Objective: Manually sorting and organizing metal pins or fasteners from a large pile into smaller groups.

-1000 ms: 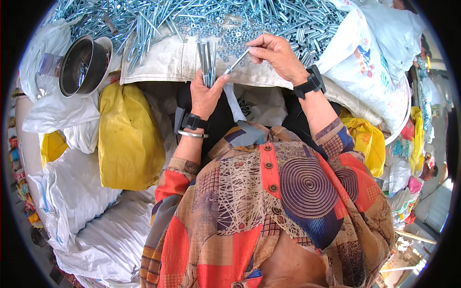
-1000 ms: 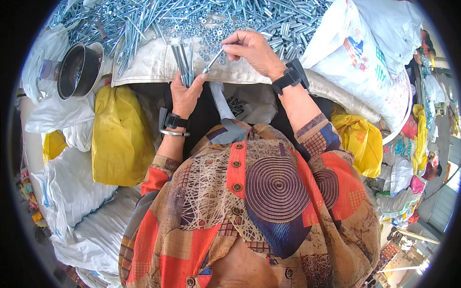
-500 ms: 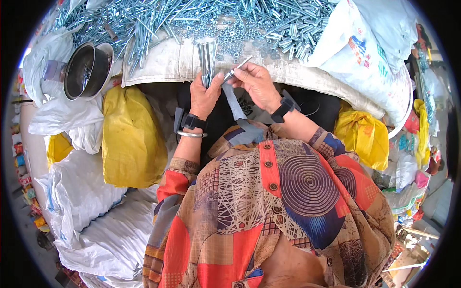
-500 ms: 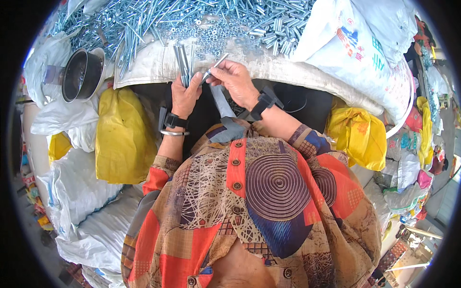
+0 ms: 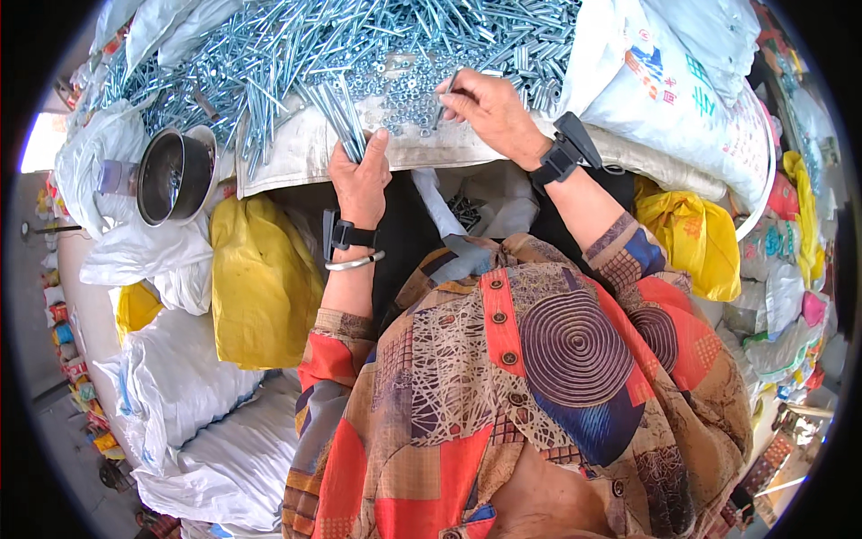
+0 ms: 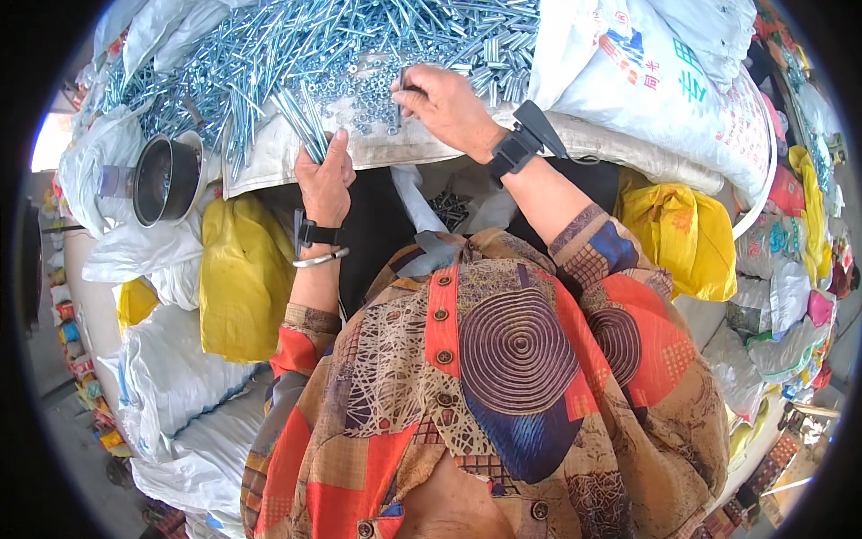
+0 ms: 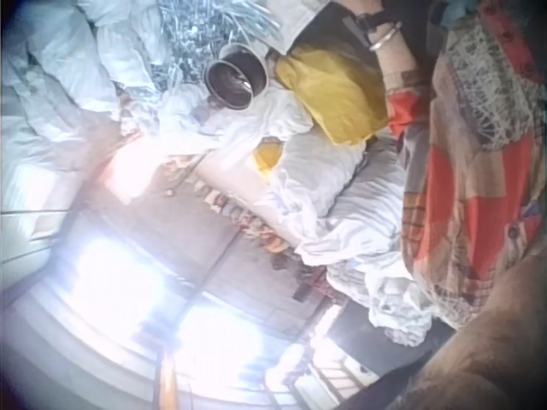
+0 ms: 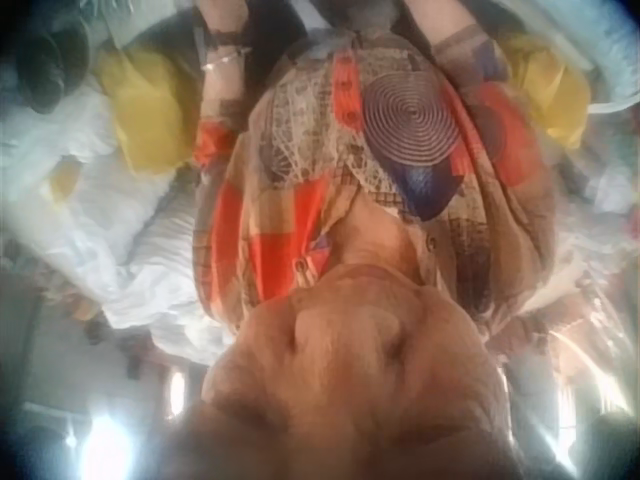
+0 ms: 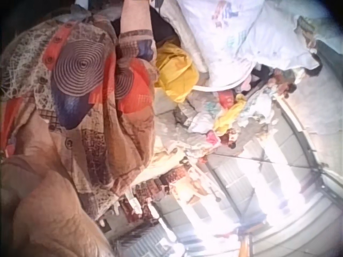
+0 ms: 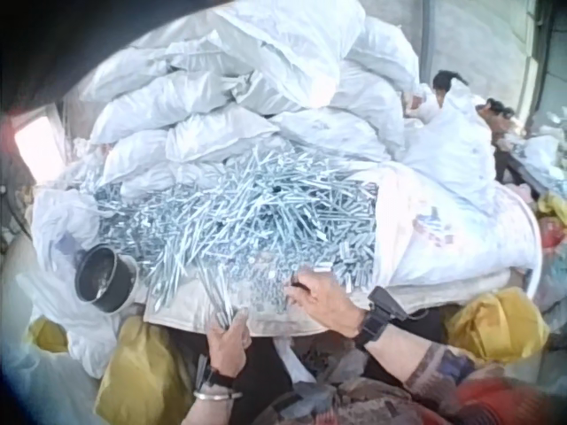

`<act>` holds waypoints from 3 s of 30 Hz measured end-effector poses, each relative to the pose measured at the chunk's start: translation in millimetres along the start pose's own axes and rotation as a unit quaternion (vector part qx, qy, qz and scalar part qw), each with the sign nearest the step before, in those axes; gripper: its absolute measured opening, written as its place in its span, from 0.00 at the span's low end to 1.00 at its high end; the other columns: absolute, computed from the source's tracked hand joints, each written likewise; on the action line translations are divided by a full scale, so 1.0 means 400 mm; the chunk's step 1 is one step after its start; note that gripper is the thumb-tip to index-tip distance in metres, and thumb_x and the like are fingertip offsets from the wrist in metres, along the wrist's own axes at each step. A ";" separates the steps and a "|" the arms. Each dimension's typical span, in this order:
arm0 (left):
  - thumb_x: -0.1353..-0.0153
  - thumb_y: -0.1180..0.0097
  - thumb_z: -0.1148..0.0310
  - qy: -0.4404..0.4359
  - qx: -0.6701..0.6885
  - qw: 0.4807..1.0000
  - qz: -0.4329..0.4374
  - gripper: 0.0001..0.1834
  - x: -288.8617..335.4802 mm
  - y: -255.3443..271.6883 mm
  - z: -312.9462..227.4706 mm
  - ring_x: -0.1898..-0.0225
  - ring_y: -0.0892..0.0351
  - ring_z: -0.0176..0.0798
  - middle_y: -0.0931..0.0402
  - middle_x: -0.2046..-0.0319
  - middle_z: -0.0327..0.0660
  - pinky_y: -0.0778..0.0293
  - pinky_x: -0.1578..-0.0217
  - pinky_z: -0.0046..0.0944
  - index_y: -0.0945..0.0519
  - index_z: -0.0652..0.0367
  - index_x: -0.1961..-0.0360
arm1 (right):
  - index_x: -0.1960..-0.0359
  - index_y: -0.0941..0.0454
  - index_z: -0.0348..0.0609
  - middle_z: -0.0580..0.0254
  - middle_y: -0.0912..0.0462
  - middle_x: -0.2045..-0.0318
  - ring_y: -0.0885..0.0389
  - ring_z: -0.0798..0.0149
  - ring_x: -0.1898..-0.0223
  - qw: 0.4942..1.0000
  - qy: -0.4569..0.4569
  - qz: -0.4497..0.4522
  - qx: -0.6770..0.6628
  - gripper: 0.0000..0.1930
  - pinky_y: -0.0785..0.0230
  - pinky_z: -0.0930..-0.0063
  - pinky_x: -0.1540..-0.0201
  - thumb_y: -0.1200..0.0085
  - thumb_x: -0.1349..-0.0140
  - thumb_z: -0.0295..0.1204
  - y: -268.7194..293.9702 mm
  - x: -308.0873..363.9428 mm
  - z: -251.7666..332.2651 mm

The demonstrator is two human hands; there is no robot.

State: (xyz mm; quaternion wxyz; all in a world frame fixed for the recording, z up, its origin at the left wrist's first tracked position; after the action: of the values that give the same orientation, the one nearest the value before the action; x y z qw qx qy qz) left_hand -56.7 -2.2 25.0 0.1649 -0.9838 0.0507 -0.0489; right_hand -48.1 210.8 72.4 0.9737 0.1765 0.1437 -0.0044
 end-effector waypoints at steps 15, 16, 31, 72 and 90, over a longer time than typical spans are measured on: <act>0.40 0.35 0.63 -0.203 -0.350 0.904 0.135 0.13 -0.074 -0.190 -0.138 0.73 0.22 0.29 0.18 0.74 0.41 0.25 0.69 0.33 0.18 0.64 0.63 | 0.61 0.24 0.35 0.49 0.21 0.68 0.20 0.46 0.66 0.992 0.082 0.005 0.099 0.11 0.28 0.58 0.64 0.39 0.40 0.29 -0.036 0.007 -0.030; 0.40 0.35 0.63 -0.202 -0.352 0.904 0.134 0.13 -0.078 -0.190 -0.130 0.73 0.22 0.29 0.18 0.74 0.41 0.25 0.69 0.33 0.18 0.64 0.63 | 0.59 0.24 0.36 0.50 0.20 0.67 0.18 0.49 0.66 0.991 0.058 0.009 0.120 0.13 0.26 0.61 0.64 0.38 0.41 0.29 -0.038 0.004 -0.034; 0.41 0.32 0.57 -0.232 -0.371 0.892 0.115 0.21 -0.099 -0.188 -0.121 0.75 0.22 0.33 0.18 0.74 0.44 0.26 0.72 0.36 0.20 0.67 0.61 | 0.43 0.27 0.38 0.50 0.15 0.63 0.15 0.56 0.57 0.996 0.020 -0.075 0.037 0.26 0.24 0.67 0.55 0.38 0.42 0.34 -0.046 0.033 -0.040; 0.41 0.33 0.60 -0.236 -0.376 0.889 0.113 0.18 -0.094 -0.197 -0.116 0.71 0.18 0.37 0.16 0.71 0.45 0.25 0.67 0.37 0.20 0.67 0.61 | 0.32 0.39 0.36 0.62 0.22 0.68 0.24 0.69 0.62 0.987 -0.025 -0.102 -0.124 0.32 0.32 0.73 0.51 0.58 0.27 0.50 -0.030 0.020 -0.090; 0.42 0.32 0.57 -0.285 -0.325 0.896 0.101 0.21 -0.099 -0.181 -0.120 0.79 0.25 0.40 0.20 0.77 0.49 0.28 0.74 0.40 0.21 0.67 0.63 | 0.64 0.21 0.37 0.52 0.20 0.68 0.20 0.51 0.64 0.996 0.055 -0.015 0.069 0.19 0.29 0.62 0.60 0.42 0.36 0.44 -0.037 0.029 -0.047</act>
State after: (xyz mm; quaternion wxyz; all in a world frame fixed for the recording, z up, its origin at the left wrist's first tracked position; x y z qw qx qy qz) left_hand -95.5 55.0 90.7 -0.1529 -0.9439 0.1133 0.2700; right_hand -43.0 204.0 47.3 0.9495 0.2416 0.1994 -0.0189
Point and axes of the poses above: each hand's wrist, its own x-axis away from the middle knuckle, its own y-axis out of the back of the hand, z = x × y, the point moved 4 cm from there along -x, towards the middle knuckle
